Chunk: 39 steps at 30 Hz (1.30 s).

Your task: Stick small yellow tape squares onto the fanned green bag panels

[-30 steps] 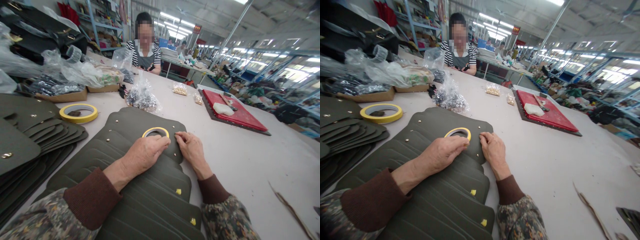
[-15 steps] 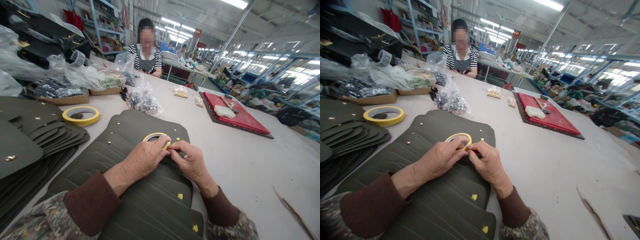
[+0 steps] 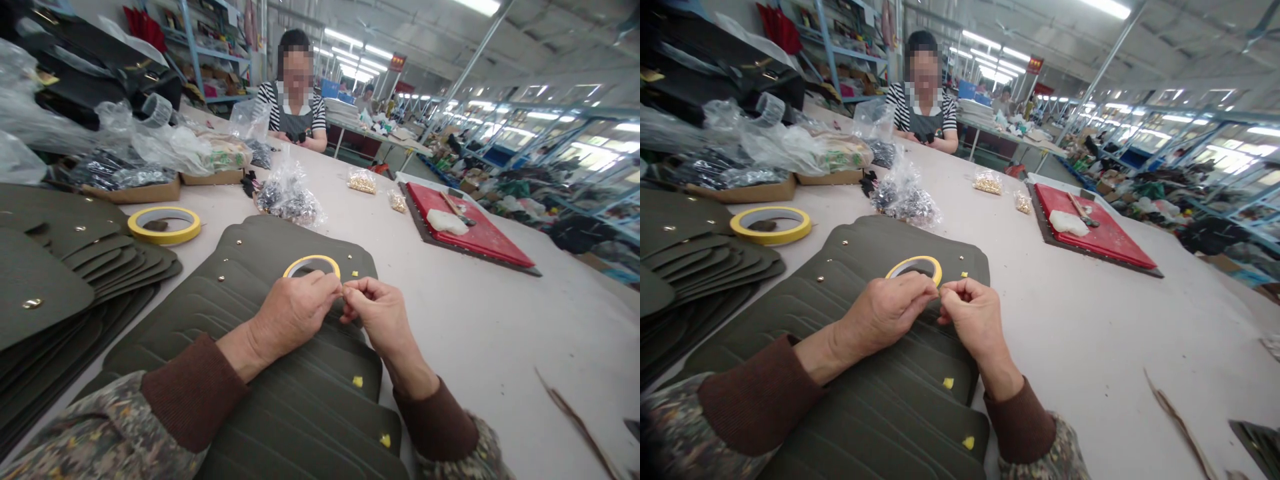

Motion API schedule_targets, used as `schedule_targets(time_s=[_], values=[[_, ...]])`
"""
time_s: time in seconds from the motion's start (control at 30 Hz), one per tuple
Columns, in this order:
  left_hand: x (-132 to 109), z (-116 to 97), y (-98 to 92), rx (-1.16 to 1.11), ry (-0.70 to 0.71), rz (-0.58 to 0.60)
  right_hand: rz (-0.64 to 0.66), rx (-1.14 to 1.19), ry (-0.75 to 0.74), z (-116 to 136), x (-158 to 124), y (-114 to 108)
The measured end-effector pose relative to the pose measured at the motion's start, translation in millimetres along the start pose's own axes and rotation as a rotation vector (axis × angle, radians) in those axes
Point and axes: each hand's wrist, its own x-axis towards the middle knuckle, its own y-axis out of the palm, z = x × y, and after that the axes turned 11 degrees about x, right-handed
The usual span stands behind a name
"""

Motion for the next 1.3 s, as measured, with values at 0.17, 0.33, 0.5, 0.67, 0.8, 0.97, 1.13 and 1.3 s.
schedule_targets(time_s=[0.17,0.33,0.5,0.67,0.8,0.97,1.13,1.3], values=[[-1,-5,3.2,0.124,0.007,0.183,-0.027,-0.005,0.179,-8,0,-29],[5,-4,6.5,0.296,0.065,0.356,0.082,-0.197,0.174,-18,-7,-46],[4,-3,8.4,0.313,0.060,0.375,0.101,-0.404,0.082,-22,-5,-40],[2,-2,10.9,0.311,0.067,0.373,0.142,-0.662,-0.117,-20,-3,-34],[3,-1,10.9,0.309,0.079,0.368,0.143,-0.729,-0.158,-19,-1,-34],[6,-1,6.4,0.272,0.092,0.359,0.113,-0.503,-0.023,-20,-2,-46],[7,1,0.8,0.193,0.127,0.310,0.167,-0.613,-0.188,-26,-5,-46],[7,6,-2.2,0.108,0.131,0.262,0.200,-0.770,-0.274,-21,0,-39]])
